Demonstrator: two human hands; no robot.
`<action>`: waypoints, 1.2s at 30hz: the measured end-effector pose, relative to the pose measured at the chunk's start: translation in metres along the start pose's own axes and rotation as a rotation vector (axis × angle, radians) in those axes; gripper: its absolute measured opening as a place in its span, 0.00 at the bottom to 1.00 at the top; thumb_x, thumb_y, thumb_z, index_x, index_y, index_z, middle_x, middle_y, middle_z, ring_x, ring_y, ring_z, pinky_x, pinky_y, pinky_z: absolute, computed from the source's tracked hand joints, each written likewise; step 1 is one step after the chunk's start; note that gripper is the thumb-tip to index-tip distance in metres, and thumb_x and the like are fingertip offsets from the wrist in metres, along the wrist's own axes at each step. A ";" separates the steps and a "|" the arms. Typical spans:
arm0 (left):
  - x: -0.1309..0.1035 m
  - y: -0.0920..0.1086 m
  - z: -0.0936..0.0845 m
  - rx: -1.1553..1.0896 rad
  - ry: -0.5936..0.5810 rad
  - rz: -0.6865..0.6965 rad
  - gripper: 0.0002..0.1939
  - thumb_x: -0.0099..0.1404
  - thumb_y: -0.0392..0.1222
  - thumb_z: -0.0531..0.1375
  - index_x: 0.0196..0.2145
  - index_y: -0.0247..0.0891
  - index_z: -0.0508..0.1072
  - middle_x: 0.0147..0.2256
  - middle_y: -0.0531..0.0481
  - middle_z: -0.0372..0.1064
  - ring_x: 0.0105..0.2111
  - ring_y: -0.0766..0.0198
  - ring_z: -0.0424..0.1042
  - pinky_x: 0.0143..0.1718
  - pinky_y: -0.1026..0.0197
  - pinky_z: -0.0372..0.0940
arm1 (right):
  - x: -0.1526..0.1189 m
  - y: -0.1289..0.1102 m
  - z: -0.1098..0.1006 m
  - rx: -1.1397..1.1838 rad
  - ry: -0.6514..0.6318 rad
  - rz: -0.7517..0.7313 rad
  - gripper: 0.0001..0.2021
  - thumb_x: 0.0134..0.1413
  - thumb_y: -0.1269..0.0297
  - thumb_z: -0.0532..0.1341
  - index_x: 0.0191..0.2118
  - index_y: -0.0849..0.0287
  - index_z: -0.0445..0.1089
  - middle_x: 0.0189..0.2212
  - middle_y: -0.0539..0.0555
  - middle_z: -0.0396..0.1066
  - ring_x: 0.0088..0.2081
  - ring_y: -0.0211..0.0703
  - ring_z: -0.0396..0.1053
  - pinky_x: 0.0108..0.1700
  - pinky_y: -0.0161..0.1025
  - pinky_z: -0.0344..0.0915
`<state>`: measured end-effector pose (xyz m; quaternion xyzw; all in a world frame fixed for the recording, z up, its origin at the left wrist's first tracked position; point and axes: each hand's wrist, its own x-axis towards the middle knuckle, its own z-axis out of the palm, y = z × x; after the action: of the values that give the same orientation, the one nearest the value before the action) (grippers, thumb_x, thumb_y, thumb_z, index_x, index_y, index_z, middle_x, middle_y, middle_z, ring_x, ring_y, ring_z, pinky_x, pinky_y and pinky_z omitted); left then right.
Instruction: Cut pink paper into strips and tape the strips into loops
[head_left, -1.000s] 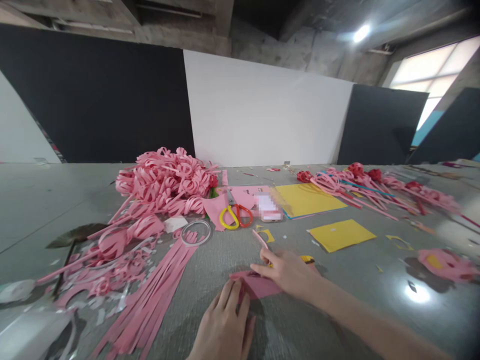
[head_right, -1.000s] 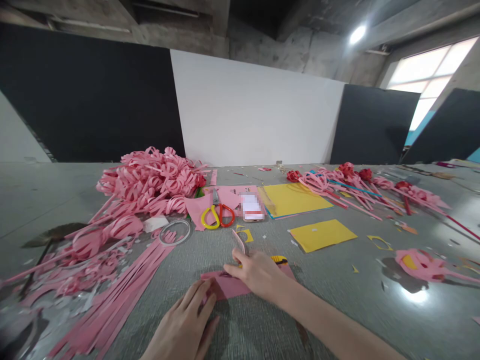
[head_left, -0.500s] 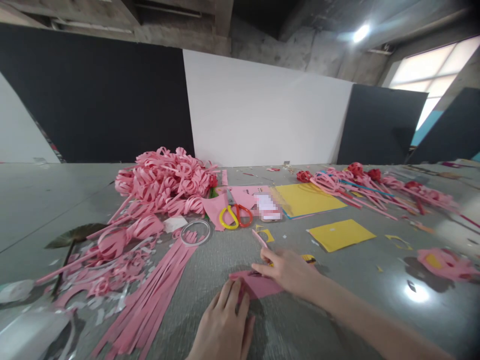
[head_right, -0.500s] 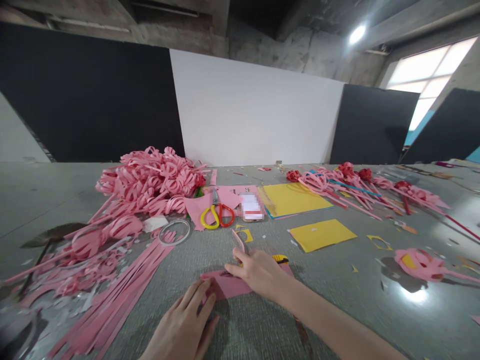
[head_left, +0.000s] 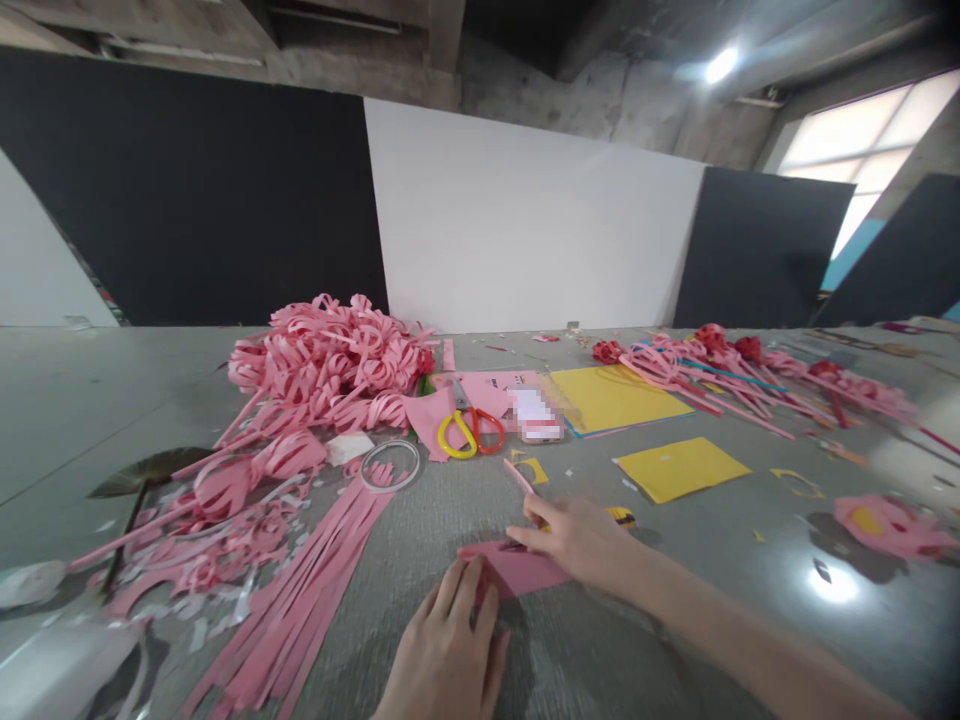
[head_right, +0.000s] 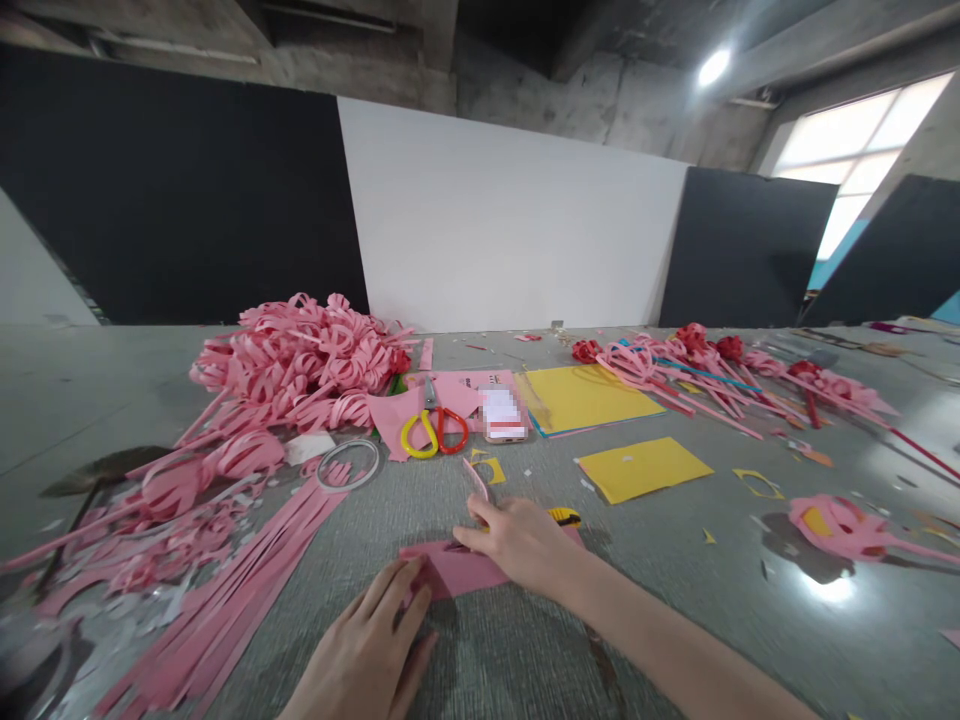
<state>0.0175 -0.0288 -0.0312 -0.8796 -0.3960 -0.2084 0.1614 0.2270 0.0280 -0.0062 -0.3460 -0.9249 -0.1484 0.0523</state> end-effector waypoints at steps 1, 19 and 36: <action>0.000 0.000 0.000 0.005 -0.007 0.008 0.13 0.55 0.41 0.54 0.39 0.37 0.69 0.43 0.43 0.69 0.43 0.55 0.67 0.37 0.59 0.68 | 0.000 0.000 0.001 0.005 0.006 -0.002 0.12 0.56 0.70 0.51 0.45 0.54 0.64 0.39 0.54 0.63 0.27 0.33 0.64 0.26 0.31 0.54; -0.001 -0.001 0.001 -0.017 -0.009 -0.006 0.14 0.56 0.42 0.54 0.40 0.38 0.69 0.44 0.44 0.68 0.43 0.56 0.67 0.37 0.60 0.67 | -0.003 0.005 0.007 0.025 0.030 0.006 0.12 0.57 0.69 0.49 0.44 0.53 0.65 0.37 0.53 0.64 0.26 0.32 0.61 0.25 0.32 0.53; 0.006 -0.006 -0.006 -0.197 -0.178 -0.083 0.14 0.54 0.38 0.54 0.41 0.38 0.67 0.48 0.39 0.60 0.48 0.50 0.61 0.43 0.50 0.63 | -0.001 0.014 -0.034 0.452 0.083 0.322 0.11 0.57 0.66 0.50 0.43 0.55 0.65 0.35 0.53 0.64 0.30 0.35 0.64 0.31 0.32 0.58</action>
<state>0.0146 -0.0239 -0.0223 -0.8890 -0.4226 -0.1740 0.0297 0.2369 0.0266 0.0292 -0.4619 -0.8647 0.0580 0.1888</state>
